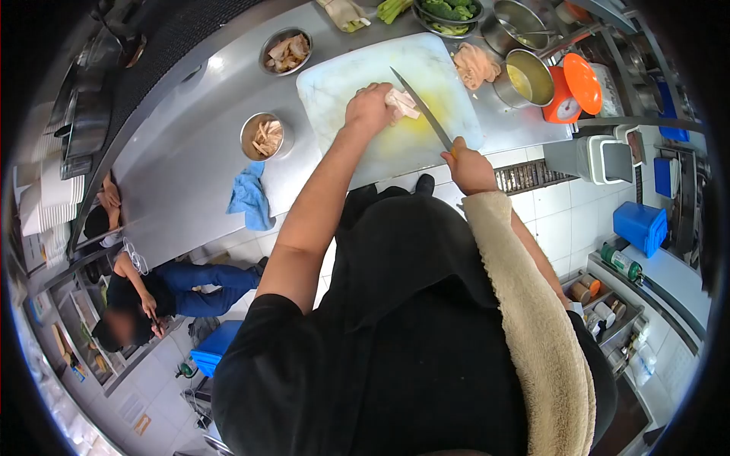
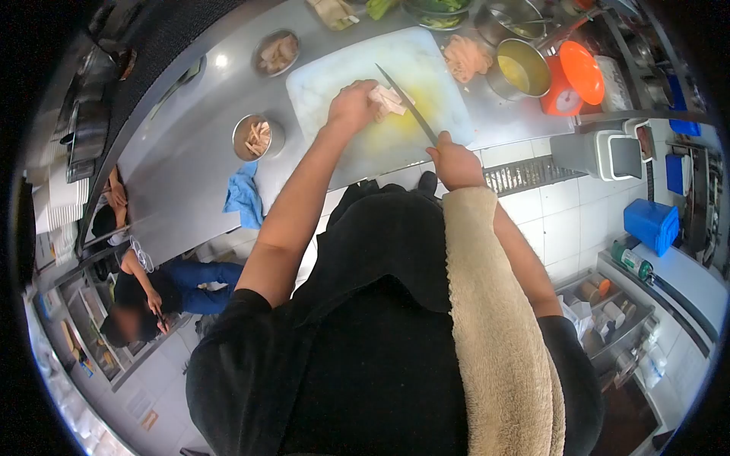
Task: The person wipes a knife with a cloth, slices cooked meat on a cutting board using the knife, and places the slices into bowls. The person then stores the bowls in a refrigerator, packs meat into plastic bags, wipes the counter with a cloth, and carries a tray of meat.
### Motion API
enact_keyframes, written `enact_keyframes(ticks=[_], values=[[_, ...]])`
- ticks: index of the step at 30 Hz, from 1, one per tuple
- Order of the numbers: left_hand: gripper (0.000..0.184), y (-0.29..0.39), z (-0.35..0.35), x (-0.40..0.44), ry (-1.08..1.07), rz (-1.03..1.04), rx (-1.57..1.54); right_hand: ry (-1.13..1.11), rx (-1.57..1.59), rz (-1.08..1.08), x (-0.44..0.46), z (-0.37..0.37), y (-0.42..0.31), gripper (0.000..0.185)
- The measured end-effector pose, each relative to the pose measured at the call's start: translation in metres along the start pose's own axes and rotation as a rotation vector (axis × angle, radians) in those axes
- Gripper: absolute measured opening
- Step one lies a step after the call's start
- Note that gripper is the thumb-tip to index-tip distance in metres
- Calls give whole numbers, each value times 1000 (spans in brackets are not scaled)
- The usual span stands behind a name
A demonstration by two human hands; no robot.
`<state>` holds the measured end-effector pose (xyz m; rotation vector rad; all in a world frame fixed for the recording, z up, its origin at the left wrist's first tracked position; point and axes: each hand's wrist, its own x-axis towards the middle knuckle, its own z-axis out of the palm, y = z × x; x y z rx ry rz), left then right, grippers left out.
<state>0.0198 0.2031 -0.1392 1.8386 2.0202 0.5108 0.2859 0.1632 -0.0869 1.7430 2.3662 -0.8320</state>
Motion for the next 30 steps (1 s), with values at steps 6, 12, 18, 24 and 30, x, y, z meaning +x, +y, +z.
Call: enact_keyframes(ticks=[6, 12, 18, 24, 30], values=[[37, 3, -3, 2, -117, -94, -58, 29, 16, 17, -10, 5, 14, 33], [23, -12, -42, -32, -245, -179, -482, 40, -9, -16, -15, 7, 16, 38], [36, -47, -20, -46, -121, -216, -382, -65, -31, -110, -11, 18, 3, 38], [37, -37, -21, -73, -1, -127, -199, -137, -50, -122, -6, 31, -8, 38], [39, -42, -11, -69, 29, -113, -85, -138, -92, -138, -9, 30, -21, 38]])
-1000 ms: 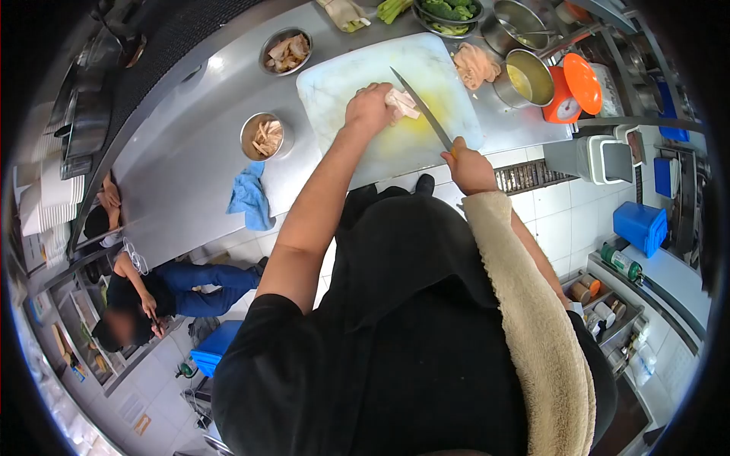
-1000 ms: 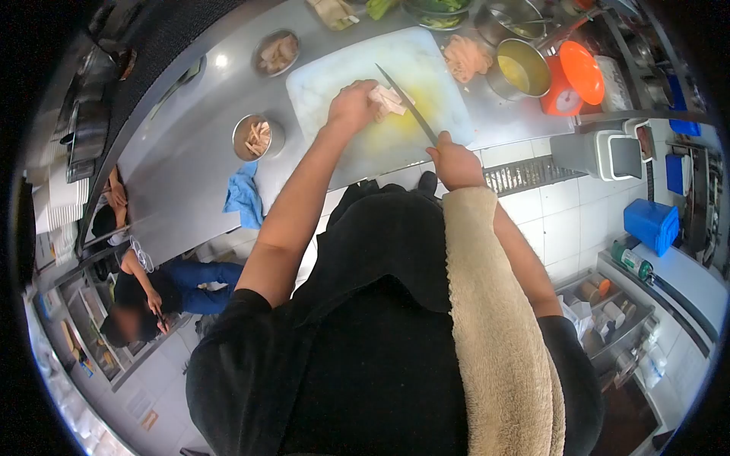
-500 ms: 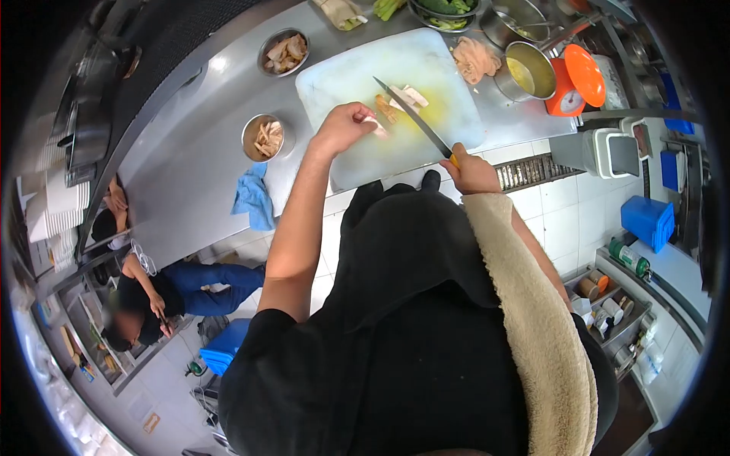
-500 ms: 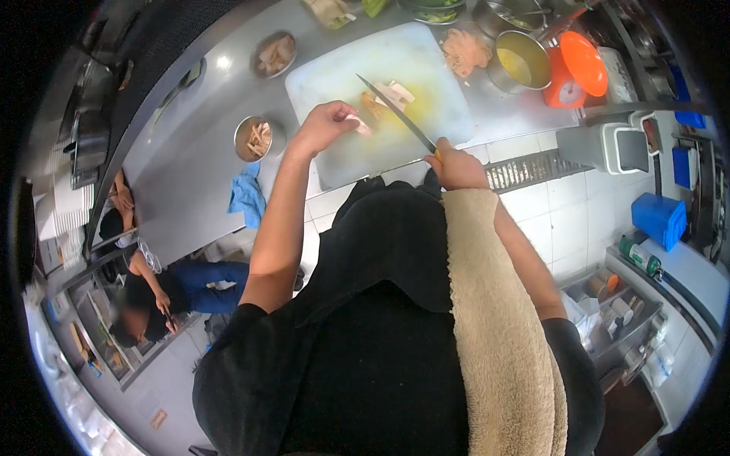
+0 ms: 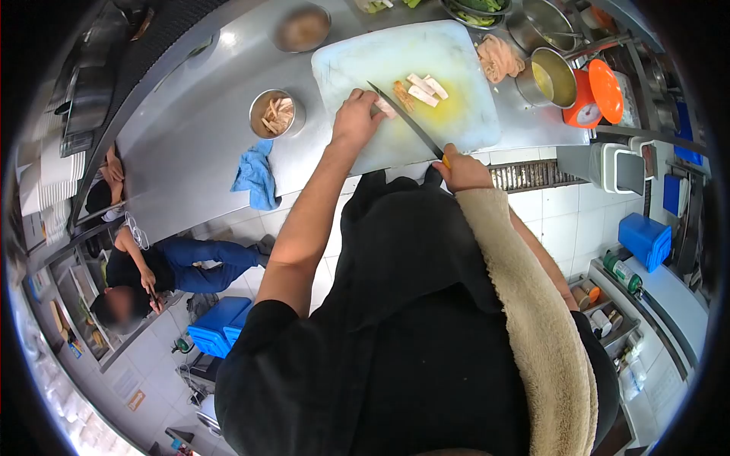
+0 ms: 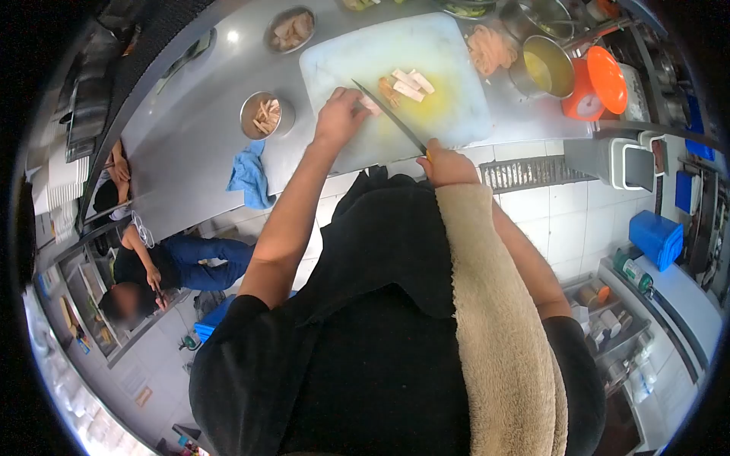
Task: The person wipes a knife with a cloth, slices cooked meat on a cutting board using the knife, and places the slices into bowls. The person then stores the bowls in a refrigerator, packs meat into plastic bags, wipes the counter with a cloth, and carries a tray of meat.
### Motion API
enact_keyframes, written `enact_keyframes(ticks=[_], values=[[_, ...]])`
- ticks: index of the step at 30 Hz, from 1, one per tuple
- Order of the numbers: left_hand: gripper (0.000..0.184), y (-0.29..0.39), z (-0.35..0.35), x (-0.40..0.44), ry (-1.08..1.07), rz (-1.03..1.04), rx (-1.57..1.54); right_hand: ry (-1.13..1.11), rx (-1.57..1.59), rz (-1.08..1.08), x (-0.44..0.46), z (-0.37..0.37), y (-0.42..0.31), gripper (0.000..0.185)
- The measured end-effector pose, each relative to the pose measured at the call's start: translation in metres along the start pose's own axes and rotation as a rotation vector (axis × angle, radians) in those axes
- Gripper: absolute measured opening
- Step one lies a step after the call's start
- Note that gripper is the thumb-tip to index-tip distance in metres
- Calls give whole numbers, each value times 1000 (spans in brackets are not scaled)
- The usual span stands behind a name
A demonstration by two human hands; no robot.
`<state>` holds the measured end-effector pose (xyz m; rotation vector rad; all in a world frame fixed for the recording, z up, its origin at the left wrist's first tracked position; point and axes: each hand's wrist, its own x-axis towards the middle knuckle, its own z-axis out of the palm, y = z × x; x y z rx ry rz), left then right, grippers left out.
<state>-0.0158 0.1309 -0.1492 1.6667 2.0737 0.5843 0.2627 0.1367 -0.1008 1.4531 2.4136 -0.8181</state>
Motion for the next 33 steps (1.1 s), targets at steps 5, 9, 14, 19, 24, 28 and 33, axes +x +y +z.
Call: enact_keyframes(ticks=[5, 9, 14, 19, 24, 28, 33], values=[[34, 8, 4, -5, 83, -17, 17, 102, -131, -36, -10, 4, -2, 38], [25, 1, 7, -4, 158, 45, -16, 55, -144, -19, -15, -6, -3, 34], [18, 2, 5, -1, 136, 22, 4, -75, -99, 23, 3, 6, -1, 27], [16, -1, 5, 1, 90, 0, 54, -20, -14, -100, 27, 6, -6, 29], [12, 3, 3, 2, 97, -44, 34, 0, -40, -97, 10, -17, -13, 30], [12, -1, 9, 1, 135, -20, 19, -47, -64, -51, -4, -9, 0, 32], [12, -1, 10, 2, 137, -22, 30, -87, -18, 0, 14, 7, -4, 32]])
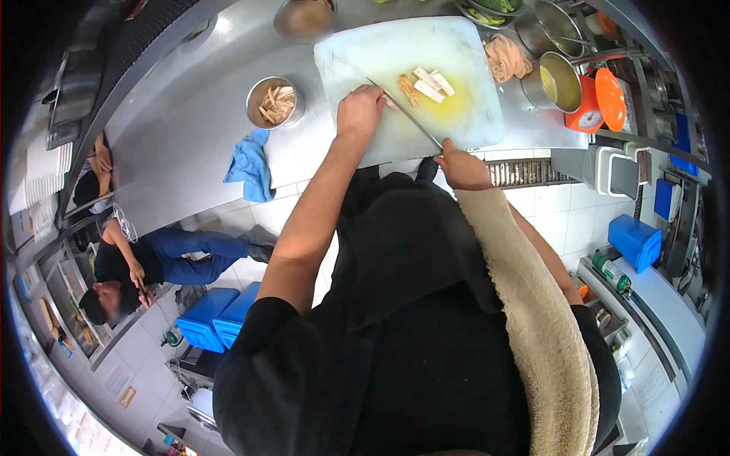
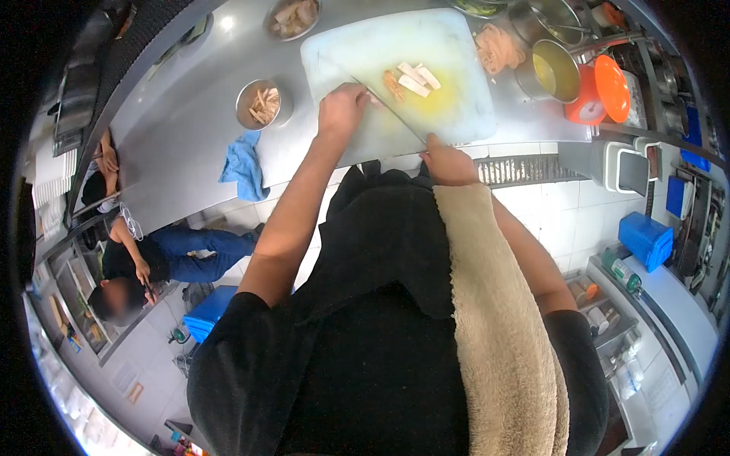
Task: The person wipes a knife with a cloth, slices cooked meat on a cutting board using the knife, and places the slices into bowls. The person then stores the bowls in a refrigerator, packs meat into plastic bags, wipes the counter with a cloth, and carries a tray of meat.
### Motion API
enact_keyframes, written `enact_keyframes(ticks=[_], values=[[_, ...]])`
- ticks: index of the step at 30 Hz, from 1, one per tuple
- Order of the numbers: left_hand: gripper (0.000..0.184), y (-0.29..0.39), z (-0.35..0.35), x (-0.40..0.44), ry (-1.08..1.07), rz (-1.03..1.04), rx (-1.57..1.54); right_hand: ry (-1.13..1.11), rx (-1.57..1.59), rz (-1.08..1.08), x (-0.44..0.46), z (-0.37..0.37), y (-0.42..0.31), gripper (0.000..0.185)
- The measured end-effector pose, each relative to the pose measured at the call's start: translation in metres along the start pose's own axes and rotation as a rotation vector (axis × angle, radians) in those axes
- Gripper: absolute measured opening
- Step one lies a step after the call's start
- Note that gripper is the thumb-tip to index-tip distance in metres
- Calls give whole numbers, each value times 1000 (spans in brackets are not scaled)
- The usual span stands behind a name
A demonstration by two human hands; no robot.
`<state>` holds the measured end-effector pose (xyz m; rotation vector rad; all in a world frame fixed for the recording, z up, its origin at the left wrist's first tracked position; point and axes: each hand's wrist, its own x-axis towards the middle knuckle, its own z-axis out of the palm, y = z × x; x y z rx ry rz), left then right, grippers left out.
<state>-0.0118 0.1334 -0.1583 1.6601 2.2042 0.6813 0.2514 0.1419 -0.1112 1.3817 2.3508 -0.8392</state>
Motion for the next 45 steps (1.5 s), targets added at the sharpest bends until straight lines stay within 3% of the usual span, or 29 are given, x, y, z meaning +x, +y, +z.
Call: enact_keyframes(ticks=[6, 17, 23, 30, 33, 45], values=[[12, 0, 0, 1, 13, 25, -6, 65, 26, -45, 6, -12, 2, 33], [10, 1, -3, 0, -18, 5, 26, -93, 87, 58, -8, 2, -4, 37], [11, 5, -9, 0, -78, 27, 57, -1, 165, -33, 17, 9, -12, 38], [16, 15, -12, 7, -92, -68, 65, 70, 51, 96, -24, -31, 7, 34], [18, 32, -6, 14, 30, 161, 73, 133, -23, 128, -39, -33, 35, 34], [19, 60, 33, 36, -57, 219, 95, 59, -78, 194, -78, -46, 78, 29]])
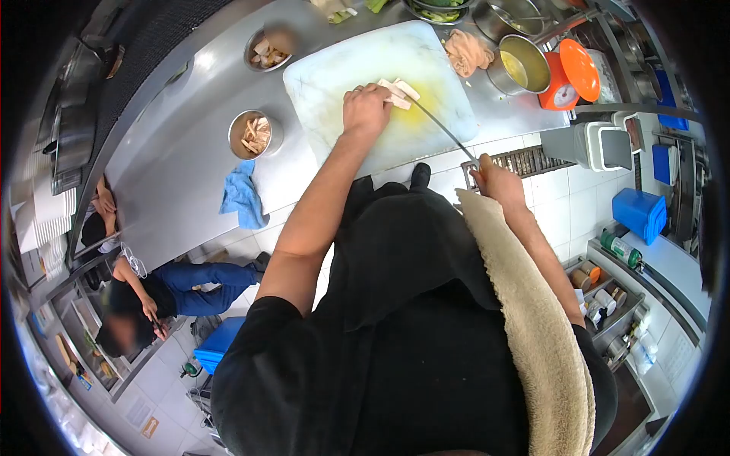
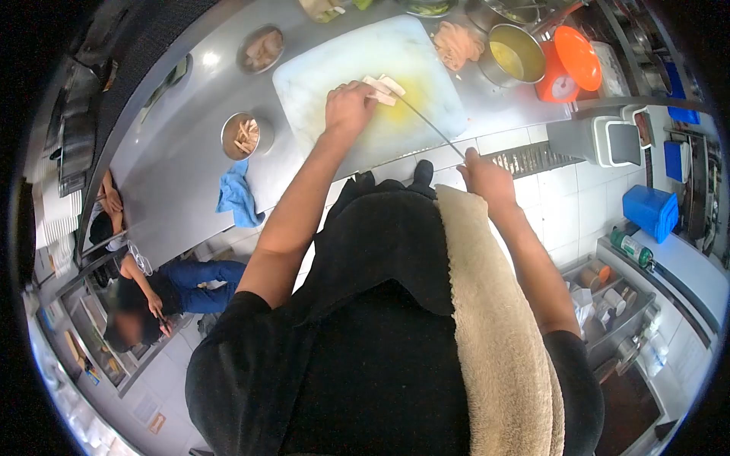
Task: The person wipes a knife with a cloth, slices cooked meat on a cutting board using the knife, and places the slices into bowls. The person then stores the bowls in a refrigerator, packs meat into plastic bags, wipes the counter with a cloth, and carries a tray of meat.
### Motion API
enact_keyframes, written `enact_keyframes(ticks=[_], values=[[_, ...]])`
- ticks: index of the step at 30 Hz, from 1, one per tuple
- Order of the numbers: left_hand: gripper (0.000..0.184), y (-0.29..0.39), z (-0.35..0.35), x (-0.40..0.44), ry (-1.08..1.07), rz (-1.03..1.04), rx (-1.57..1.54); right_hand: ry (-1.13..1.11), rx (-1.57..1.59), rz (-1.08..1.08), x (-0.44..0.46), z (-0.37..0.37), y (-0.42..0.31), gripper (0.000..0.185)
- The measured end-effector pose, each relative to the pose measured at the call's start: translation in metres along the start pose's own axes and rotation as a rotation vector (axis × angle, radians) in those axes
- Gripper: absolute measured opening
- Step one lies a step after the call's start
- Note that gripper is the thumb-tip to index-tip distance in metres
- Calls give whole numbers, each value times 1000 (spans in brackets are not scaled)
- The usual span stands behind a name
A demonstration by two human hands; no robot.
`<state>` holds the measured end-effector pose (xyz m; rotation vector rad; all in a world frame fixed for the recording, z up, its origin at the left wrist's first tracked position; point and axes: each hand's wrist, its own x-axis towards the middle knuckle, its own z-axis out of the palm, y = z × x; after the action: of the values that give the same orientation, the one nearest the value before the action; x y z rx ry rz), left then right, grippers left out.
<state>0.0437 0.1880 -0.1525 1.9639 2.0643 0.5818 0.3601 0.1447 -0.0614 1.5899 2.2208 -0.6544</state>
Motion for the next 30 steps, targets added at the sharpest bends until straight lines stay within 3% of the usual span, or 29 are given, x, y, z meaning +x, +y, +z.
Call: enact_keyframes(ticks=[2, 4, 6, 10, 13, 17, 22, 30], values=[[18, -4, 2, -1, -14, 21, -31, -73, 39, 27, -11, 3, 2, 26], [18, -7, 1, 0, -28, 34, -52, -74, 460, 40, -4, 66, 44, 25], [18, -11, -1, 1, -44, 35, -80, -82, 656, 20, -7, 81, 52, 24], [15, -15, -3, 4, -71, 31, -114, -104, 675, 16, -14, 90, 58, 26], [12, -15, -7, 6, -55, 22, -29, -111, 605, 82, -16, 77, 54, 26], [7, -13, -15, 4, -121, 13, 75, -80, 168, 4, -37, 2, 17, 28], [10, -16, -27, -3, -232, 75, 99, -22, 83, -67, -42, -4, 20, 30], [10, -8, -17, 0, -62, -19, 6, 116, 33, -145, 5, 0, 12, 28]])
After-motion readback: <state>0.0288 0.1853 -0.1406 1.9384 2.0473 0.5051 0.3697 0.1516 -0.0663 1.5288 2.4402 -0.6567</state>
